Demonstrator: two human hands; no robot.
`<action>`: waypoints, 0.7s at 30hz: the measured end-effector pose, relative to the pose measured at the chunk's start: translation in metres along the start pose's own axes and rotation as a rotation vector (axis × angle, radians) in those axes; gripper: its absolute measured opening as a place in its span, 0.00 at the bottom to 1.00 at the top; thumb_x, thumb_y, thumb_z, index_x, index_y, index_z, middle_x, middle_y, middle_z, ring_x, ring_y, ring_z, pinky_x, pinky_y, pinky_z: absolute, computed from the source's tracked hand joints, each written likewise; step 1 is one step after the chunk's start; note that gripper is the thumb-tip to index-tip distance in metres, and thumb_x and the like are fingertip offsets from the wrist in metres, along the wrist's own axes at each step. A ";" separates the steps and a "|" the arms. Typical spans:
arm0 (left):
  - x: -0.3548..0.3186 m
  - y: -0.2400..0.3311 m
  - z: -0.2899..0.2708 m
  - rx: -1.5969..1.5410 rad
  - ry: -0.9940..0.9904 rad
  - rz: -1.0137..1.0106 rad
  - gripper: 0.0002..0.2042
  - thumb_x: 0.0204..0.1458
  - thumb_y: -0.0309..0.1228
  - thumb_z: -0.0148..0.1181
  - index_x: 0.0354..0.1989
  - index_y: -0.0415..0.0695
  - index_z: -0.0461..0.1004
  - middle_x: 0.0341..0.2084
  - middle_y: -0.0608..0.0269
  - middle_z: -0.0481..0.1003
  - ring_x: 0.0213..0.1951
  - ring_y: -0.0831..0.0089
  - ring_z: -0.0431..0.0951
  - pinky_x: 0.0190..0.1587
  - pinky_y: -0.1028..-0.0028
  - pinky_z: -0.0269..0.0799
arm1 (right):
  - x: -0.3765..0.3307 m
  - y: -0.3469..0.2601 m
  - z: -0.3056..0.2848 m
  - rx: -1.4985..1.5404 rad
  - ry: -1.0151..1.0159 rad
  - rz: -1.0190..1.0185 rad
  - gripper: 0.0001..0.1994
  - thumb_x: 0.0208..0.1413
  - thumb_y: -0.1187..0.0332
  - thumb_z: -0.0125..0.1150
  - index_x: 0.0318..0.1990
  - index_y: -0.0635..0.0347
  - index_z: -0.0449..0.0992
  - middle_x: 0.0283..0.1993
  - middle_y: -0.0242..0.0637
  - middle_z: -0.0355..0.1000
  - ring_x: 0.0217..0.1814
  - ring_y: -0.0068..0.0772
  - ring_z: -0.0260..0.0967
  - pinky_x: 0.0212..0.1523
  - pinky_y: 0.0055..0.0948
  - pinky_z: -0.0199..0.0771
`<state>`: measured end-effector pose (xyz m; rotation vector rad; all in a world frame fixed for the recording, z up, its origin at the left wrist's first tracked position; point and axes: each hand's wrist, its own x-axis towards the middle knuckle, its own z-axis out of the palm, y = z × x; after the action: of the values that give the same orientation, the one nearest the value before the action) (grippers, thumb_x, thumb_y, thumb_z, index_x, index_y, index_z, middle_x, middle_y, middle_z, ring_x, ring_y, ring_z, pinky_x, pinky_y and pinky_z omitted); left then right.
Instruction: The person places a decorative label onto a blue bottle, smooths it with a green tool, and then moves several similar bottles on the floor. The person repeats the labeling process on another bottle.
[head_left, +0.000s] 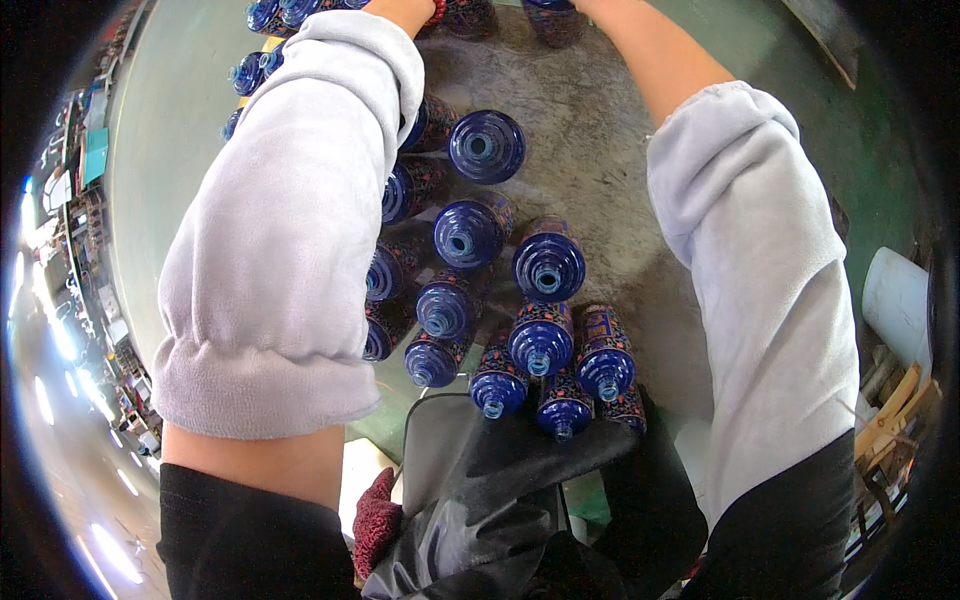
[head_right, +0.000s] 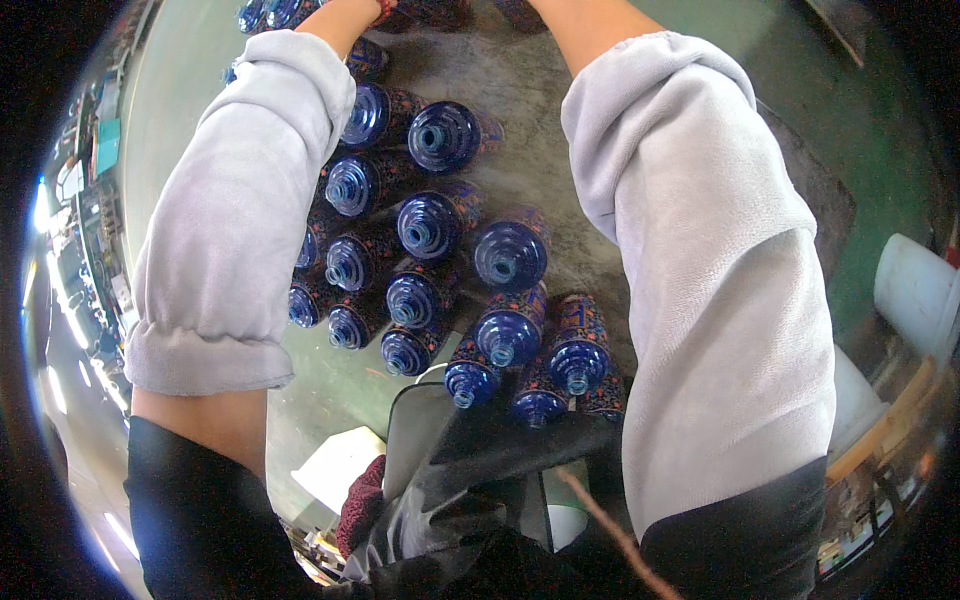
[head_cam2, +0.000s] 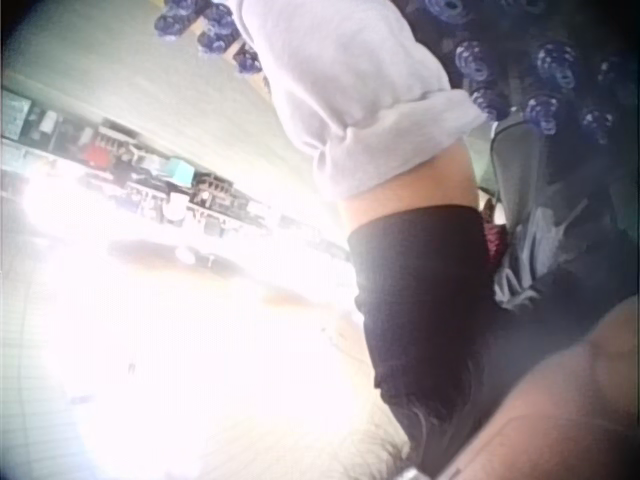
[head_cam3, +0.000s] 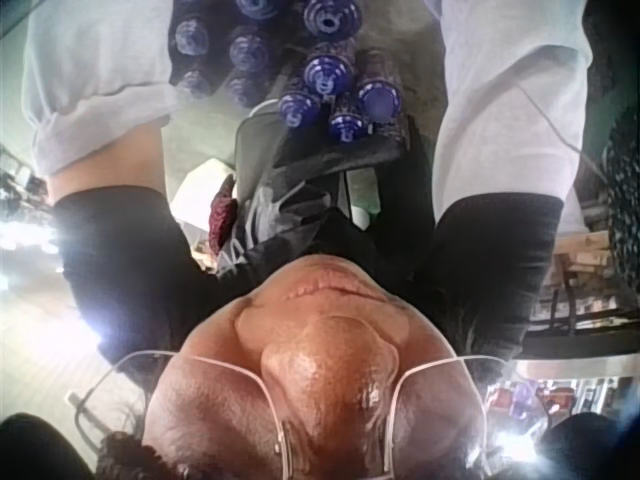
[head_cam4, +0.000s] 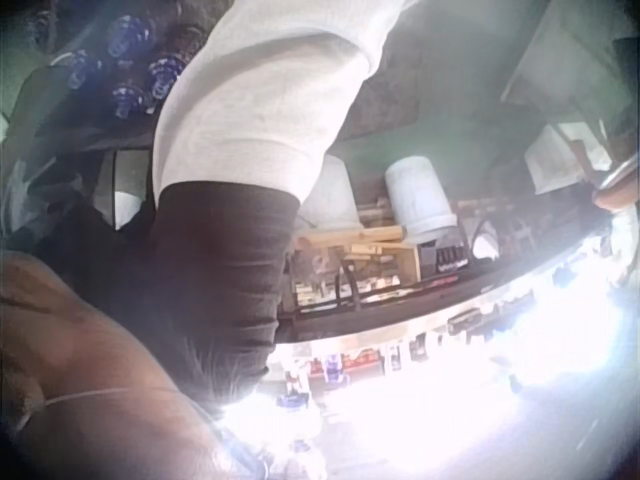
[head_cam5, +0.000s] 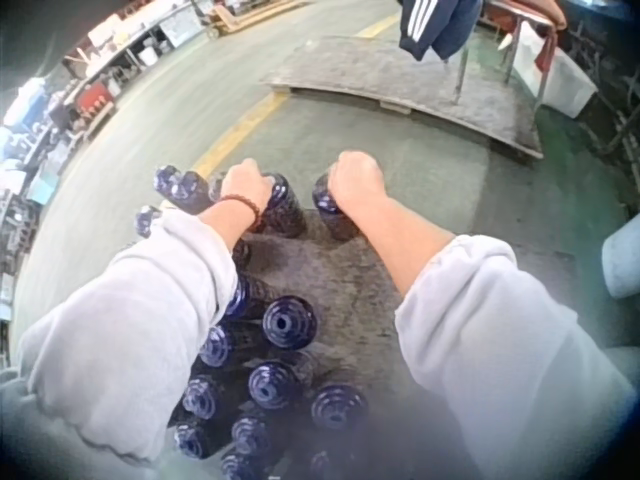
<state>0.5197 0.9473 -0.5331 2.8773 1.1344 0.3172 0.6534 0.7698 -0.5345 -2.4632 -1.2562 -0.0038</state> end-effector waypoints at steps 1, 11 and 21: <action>0.000 0.001 -0.001 -0.004 -0.020 -0.032 0.18 0.55 0.41 0.62 0.41 0.36 0.77 0.39 0.36 0.80 0.46 0.43 0.81 0.50 0.54 0.77 | 0.002 -0.002 -0.001 -0.210 -0.065 -0.158 0.13 0.56 0.66 0.61 0.40 0.67 0.81 0.42 0.59 0.78 0.48 0.60 0.77 0.51 0.50 0.78; -0.003 0.002 0.003 0.001 -0.030 -0.016 0.18 0.55 0.41 0.62 0.44 0.37 0.76 0.40 0.38 0.80 0.48 0.46 0.80 0.52 0.56 0.76 | -0.028 -0.004 -0.014 -0.031 -0.145 -0.157 0.17 0.63 0.68 0.49 0.58 0.51 0.73 0.54 0.51 0.69 0.53 0.55 0.74 0.54 0.50 0.76; -0.002 -0.003 0.005 0.015 -0.037 0.016 0.18 0.56 0.41 0.62 0.42 0.37 0.75 0.38 0.38 0.80 0.46 0.45 0.81 0.50 0.55 0.76 | -0.017 0.021 -0.011 -0.064 0.006 -0.384 0.08 0.57 0.68 0.56 0.44 0.54 0.74 0.47 0.45 0.73 0.51 0.50 0.74 0.50 0.45 0.78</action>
<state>0.5174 0.9490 -0.5388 2.8942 1.1136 0.2561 0.6613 0.7421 -0.5340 -2.2309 -1.7290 -0.1538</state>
